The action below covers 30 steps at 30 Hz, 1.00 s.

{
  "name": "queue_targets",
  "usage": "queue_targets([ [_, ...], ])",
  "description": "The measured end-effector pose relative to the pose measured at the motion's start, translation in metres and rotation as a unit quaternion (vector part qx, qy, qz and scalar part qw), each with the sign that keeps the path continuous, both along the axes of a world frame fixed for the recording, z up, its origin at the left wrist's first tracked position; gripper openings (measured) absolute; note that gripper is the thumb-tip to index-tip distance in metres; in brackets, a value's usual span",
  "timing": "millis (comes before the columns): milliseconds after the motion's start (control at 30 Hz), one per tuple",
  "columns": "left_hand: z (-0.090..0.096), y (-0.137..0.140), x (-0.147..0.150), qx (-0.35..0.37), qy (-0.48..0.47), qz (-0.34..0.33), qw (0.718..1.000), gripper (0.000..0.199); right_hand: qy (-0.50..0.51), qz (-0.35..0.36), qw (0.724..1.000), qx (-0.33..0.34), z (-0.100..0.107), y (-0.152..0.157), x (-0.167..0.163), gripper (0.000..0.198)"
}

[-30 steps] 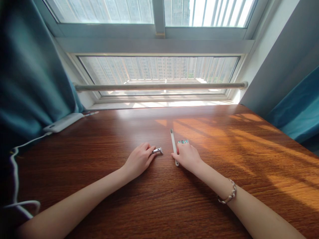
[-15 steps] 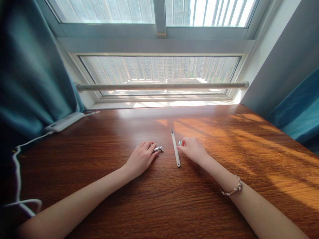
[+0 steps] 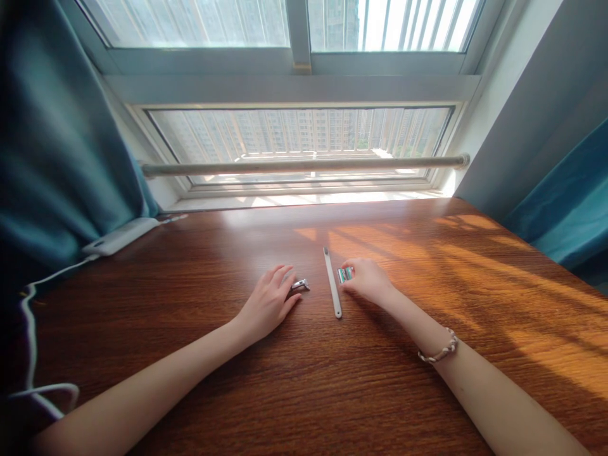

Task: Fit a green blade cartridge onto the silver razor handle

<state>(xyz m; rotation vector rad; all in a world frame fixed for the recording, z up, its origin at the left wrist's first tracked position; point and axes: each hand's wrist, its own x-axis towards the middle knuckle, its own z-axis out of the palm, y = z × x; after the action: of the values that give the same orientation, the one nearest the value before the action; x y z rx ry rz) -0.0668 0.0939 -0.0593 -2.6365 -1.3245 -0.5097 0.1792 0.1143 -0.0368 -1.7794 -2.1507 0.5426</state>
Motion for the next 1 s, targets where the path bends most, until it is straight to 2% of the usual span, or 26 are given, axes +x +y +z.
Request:
queue_targets([
  [333,-0.001,0.001,0.000,0.001,0.003,-0.005,1.000,0.034,-0.042,0.012,0.999,-0.030,0.012,0.015,0.031,0.034],
  [533,-0.001,0.000,-0.001,-0.005,0.007,-0.005,1.000,0.034,-0.053,0.017,0.998,-0.023,0.006,0.017,0.032,0.037],
  [1000,-0.001,0.000,0.000,-0.009,0.001,-0.009,1.000,0.033,-0.018,0.044,0.999,-0.024,0.001,0.019,0.033,0.030],
])
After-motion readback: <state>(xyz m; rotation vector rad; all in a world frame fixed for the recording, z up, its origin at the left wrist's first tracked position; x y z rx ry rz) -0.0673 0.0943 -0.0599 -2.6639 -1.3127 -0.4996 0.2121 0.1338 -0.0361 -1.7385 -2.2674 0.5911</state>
